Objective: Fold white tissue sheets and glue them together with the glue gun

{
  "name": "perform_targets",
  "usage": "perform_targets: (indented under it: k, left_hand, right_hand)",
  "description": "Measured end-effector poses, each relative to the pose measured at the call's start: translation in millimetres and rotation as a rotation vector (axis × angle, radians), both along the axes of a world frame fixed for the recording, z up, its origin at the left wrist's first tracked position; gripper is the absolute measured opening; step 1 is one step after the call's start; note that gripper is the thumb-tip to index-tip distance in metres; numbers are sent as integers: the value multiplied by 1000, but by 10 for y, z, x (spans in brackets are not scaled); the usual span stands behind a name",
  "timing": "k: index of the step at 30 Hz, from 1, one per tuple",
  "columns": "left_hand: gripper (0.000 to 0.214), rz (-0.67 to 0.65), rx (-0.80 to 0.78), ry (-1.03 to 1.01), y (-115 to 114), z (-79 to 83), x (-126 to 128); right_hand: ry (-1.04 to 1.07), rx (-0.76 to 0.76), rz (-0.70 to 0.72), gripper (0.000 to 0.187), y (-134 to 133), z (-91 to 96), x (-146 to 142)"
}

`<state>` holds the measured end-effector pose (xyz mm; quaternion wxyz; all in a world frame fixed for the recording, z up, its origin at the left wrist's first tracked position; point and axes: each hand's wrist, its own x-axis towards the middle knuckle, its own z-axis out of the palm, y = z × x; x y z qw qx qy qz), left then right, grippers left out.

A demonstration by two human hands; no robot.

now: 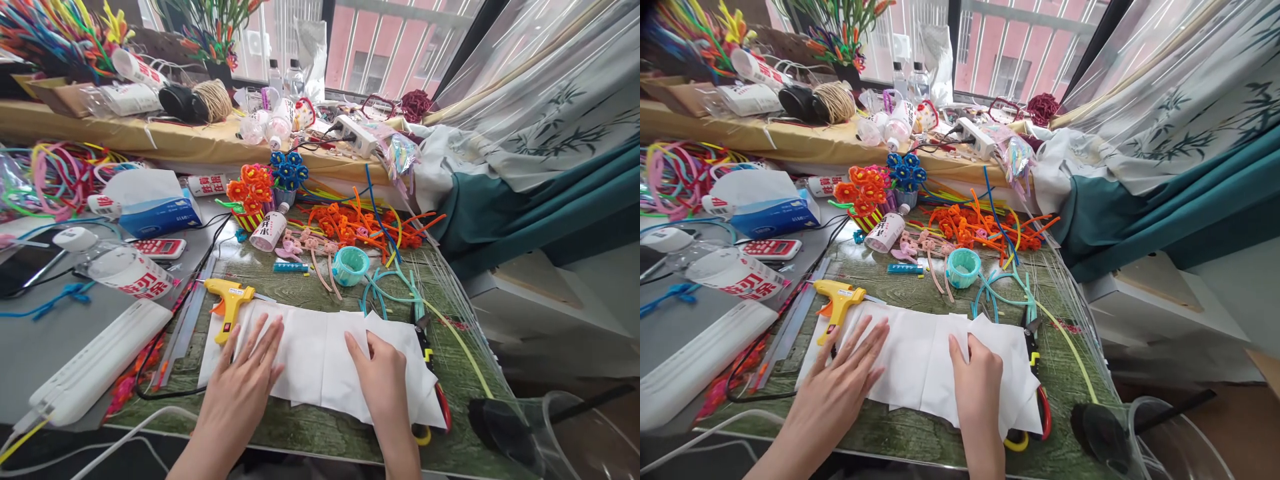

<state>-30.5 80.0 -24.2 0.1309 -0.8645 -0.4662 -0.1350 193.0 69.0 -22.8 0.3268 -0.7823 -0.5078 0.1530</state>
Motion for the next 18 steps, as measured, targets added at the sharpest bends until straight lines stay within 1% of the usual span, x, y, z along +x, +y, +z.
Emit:
perform_targets:
  k: [2, 4, 8, 12, 14, 16, 17, 18]
  left_hand:
    - [44, -25, -17, -6, -80, -9, 19]
    - [43, -22, -21, -22, -126, -40, 52]
    - [43, -22, 18, -20, -131, -87, 88]
    - [44, 22, 53, 9, -191, -67, 43]
    - [47, 21, 70, 35, -270, -59, 1]
    - [48, -10, 76, 49, -358, -70, -38]
    - [47, -26, 74, 51, -397, -84, -53]
    - [47, -40, 70, 52, -431, -103, -62]
  right_hand:
    - [-1, -6, 0, 52, -7, -8, 2]
    - [-2, -12, 3, 51, -10, -15, -1]
    - [-13, -11, 8, 51, -8, -27, -3]
    - [-33, 2, -1, 48, -61, 14, 26]
    - [-90, 75, -42, 40, -116, 68, 21]
    - [-190, 207, -66, 36, -168, 118, -41]
    - [-229, 271, -46, 37, -186, 129, -102]
    - [-249, 315, 7, 37, -195, 125, -183]
